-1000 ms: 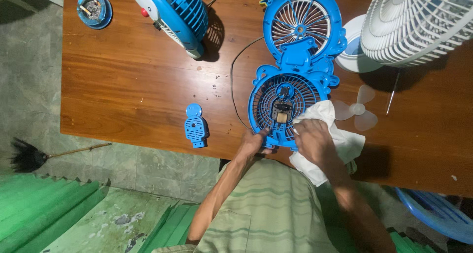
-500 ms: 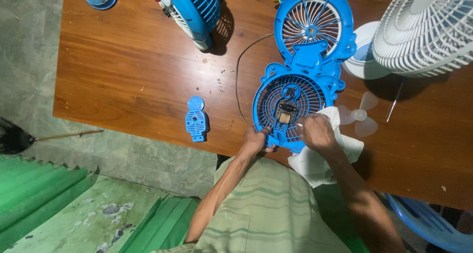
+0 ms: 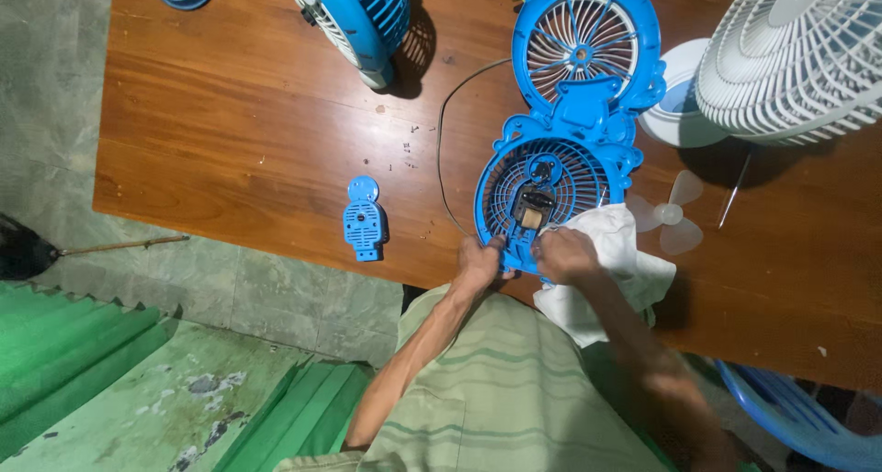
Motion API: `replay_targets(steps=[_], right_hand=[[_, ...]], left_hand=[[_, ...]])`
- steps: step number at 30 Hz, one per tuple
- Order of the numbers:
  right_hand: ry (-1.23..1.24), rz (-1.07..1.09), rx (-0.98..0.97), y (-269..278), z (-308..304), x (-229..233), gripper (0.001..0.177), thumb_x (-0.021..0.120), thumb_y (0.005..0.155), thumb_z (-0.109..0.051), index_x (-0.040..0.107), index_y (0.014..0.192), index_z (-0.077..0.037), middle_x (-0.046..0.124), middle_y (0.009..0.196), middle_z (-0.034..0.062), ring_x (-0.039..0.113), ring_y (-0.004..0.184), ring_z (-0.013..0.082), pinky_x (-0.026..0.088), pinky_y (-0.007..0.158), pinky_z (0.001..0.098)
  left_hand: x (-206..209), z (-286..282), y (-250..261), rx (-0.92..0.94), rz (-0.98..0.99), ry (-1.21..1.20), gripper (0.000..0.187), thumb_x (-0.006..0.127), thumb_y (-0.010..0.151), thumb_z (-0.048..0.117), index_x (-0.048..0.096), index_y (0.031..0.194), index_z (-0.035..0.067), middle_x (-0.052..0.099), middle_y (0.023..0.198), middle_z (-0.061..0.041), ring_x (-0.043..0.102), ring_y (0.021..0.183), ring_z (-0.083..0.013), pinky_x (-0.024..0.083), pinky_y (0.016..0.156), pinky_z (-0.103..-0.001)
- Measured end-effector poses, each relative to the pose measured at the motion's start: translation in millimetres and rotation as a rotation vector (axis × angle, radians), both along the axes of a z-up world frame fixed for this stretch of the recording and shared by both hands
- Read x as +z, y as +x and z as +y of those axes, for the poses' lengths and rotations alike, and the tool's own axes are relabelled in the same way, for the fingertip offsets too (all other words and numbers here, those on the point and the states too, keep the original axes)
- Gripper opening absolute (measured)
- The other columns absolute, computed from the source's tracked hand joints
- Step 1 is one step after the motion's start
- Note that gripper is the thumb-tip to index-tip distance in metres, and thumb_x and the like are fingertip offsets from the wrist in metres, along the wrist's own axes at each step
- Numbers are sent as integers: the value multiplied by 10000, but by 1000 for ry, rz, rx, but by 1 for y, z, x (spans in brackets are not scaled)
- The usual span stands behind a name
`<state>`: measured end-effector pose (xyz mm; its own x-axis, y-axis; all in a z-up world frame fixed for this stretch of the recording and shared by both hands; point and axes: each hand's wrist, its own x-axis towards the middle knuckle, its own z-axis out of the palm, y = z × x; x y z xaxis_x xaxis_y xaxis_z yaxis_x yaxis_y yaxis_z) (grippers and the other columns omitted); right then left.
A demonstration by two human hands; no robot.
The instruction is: The person cleans the interior of a disassembled blue electric fan using a white cloth. They wipe the motor housing, the inner cage, and the fan blades while the fan remains open on a wooden table.
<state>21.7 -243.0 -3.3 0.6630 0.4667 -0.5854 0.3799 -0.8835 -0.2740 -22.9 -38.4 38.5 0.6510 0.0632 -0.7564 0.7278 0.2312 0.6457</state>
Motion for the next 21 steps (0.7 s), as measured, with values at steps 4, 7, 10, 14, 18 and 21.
replay_targets(steps=[4,7,10,14,18,21], right_hand=[[583,-250,93,9,-29,7,211,680,812,-248,731,938,-86,721,928,141,654,855,321,523,735,485],[188,-262,121,-4,-15,8,217,628,932,-310,725,974,-120,720,905,102,678,847,277,531,742,460],[340,-456,71,-22,2,23,172,637,952,-232,721,925,-84,701,834,116,677,794,305,528,691,470],[478,-248,-122,-24,9,57,194,607,873,-149,780,930,-83,758,853,134,675,769,373,510,703,521],[657,65,-415,-15,22,80,228,559,970,-172,742,1046,-58,746,917,195,725,808,347,566,721,454],[607,-112,-288,-30,47,89,210,536,965,-114,712,1043,-32,742,945,205,719,839,361,564,741,470]], left_hand=[[5,3,0,-99,-49,109,388,571,992,201,712,741,-59,691,607,-162,638,483,-202,510,472,-353],[7,2,-1,-34,-32,39,360,577,984,199,696,750,-48,687,615,-156,626,468,-205,500,462,-362],[4,0,2,-17,-14,29,362,585,985,206,694,760,-55,691,622,-145,650,474,-201,539,468,-356],[-2,5,-3,22,-6,-72,349,575,998,192,685,803,-76,686,637,-149,638,479,-208,551,459,-351],[-10,6,-5,18,33,-163,373,570,1023,244,687,851,-66,691,667,-150,641,493,-206,533,458,-326],[-16,5,-8,48,54,-160,394,586,1023,269,677,845,-70,702,680,-155,657,498,-217,540,455,-329]])
